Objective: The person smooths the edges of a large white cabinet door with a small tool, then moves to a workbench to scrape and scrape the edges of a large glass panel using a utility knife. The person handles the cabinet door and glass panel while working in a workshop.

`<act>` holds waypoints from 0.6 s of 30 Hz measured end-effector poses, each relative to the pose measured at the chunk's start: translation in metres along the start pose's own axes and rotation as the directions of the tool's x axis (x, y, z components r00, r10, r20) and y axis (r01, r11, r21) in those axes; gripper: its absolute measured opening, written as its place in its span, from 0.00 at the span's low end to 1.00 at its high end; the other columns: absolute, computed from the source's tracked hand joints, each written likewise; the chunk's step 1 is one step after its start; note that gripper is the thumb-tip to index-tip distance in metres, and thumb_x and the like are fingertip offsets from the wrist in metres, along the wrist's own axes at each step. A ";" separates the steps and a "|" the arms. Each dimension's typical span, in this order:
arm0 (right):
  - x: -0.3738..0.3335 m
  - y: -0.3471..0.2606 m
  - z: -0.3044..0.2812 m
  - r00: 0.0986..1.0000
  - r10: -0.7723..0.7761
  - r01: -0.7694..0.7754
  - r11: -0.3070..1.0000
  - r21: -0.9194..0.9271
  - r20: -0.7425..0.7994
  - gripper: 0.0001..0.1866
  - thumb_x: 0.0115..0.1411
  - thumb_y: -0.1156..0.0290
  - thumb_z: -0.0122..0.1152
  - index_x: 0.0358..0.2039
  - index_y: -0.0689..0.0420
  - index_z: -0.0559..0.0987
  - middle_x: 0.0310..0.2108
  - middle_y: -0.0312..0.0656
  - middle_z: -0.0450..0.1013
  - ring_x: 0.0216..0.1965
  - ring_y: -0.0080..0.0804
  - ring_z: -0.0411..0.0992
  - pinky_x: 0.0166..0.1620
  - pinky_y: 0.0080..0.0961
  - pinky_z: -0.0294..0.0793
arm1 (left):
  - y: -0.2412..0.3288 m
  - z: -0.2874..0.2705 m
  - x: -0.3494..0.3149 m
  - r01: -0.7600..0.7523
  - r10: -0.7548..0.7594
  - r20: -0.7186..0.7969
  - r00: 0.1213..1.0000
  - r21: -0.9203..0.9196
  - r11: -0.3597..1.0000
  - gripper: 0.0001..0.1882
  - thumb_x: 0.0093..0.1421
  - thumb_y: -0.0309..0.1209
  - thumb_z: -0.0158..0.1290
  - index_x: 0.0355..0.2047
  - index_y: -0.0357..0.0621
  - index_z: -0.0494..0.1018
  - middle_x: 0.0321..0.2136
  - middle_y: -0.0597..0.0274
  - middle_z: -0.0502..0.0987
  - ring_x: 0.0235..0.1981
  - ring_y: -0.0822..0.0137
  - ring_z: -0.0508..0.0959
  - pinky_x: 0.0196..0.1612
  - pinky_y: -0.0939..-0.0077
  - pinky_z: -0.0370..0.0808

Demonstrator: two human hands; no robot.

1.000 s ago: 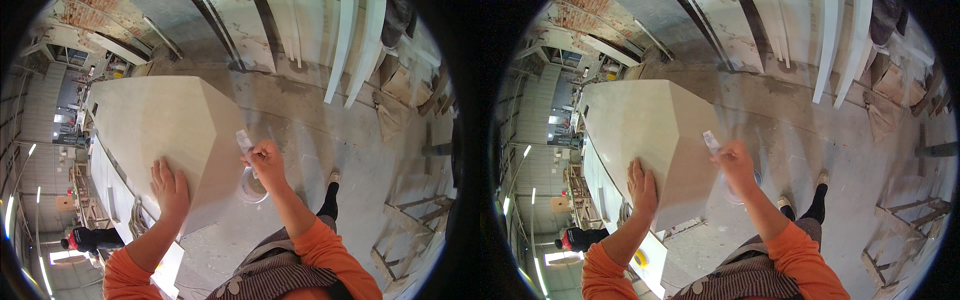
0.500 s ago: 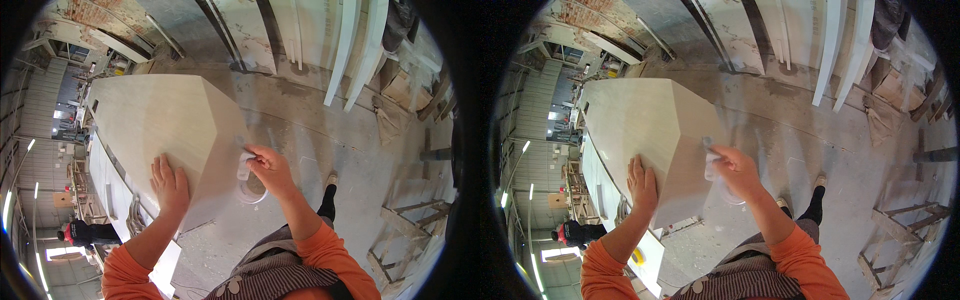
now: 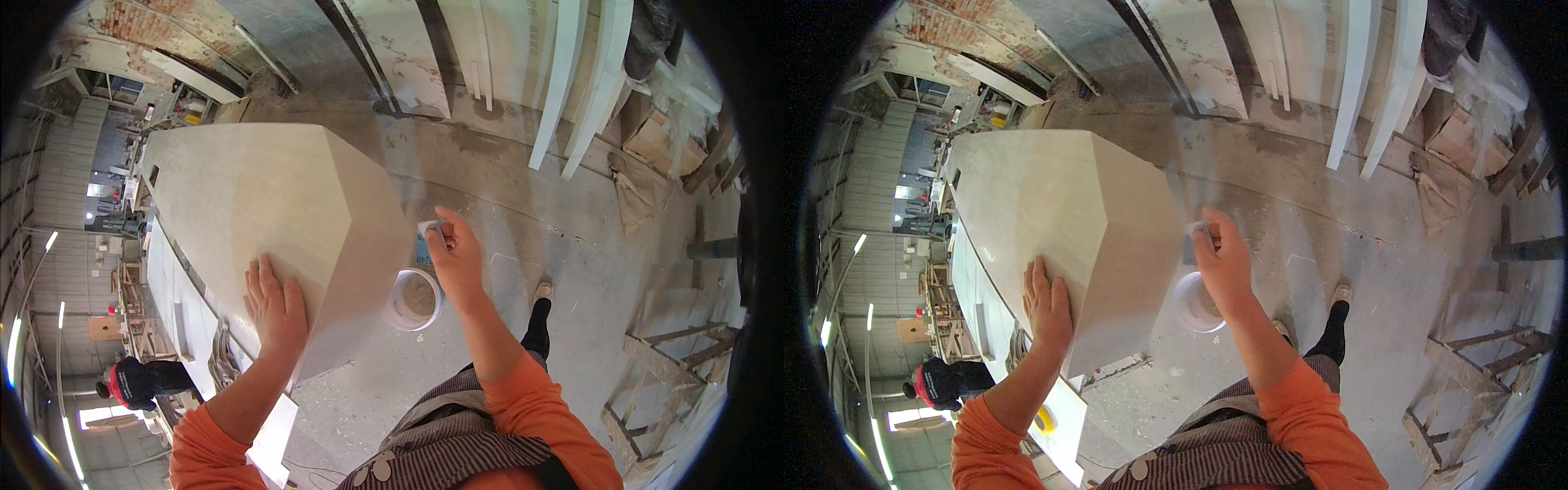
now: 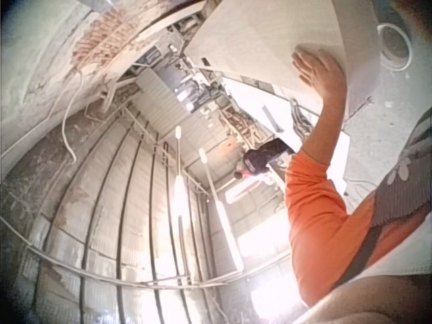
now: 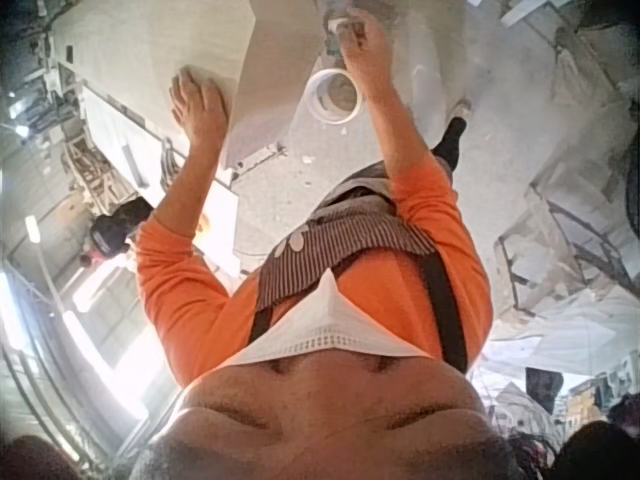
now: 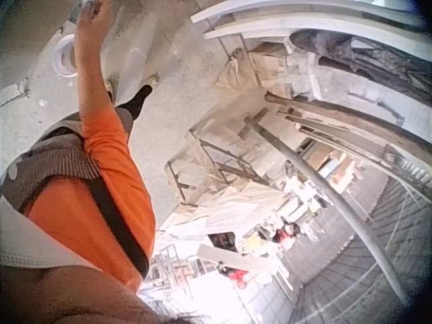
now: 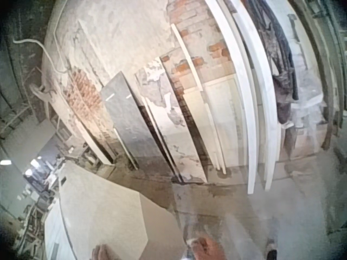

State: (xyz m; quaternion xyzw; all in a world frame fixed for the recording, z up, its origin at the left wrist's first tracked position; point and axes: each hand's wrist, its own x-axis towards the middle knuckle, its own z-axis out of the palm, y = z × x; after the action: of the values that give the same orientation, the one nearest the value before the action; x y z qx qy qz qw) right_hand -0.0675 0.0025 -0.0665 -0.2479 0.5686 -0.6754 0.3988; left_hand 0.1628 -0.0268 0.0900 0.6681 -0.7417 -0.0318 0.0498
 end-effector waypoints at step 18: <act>-0.027 0.063 0.038 0.933 -0.342 0.360 0.879 -0.314 0.111 0.26 0.55 0.86 0.49 0.56 0.60 0.71 0.55 0.53 0.70 0.57 0.53 0.67 0.61 0.40 0.65 | 0.002 -0.003 0.000 -0.006 0.006 0.002 1.000 0.006 1.000 0.33 0.68 0.42 0.37 0.69 0.39 0.49 0.68 0.40 0.50 0.69 0.38 0.47 0.68 0.41 0.43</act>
State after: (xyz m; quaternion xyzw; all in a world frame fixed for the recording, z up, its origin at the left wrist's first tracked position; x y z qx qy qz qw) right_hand -0.0064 0.0006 -0.1157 -0.4274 0.6084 -0.6251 0.2375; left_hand 0.1608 -0.0268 0.0928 0.6658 -0.7440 -0.0301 0.0474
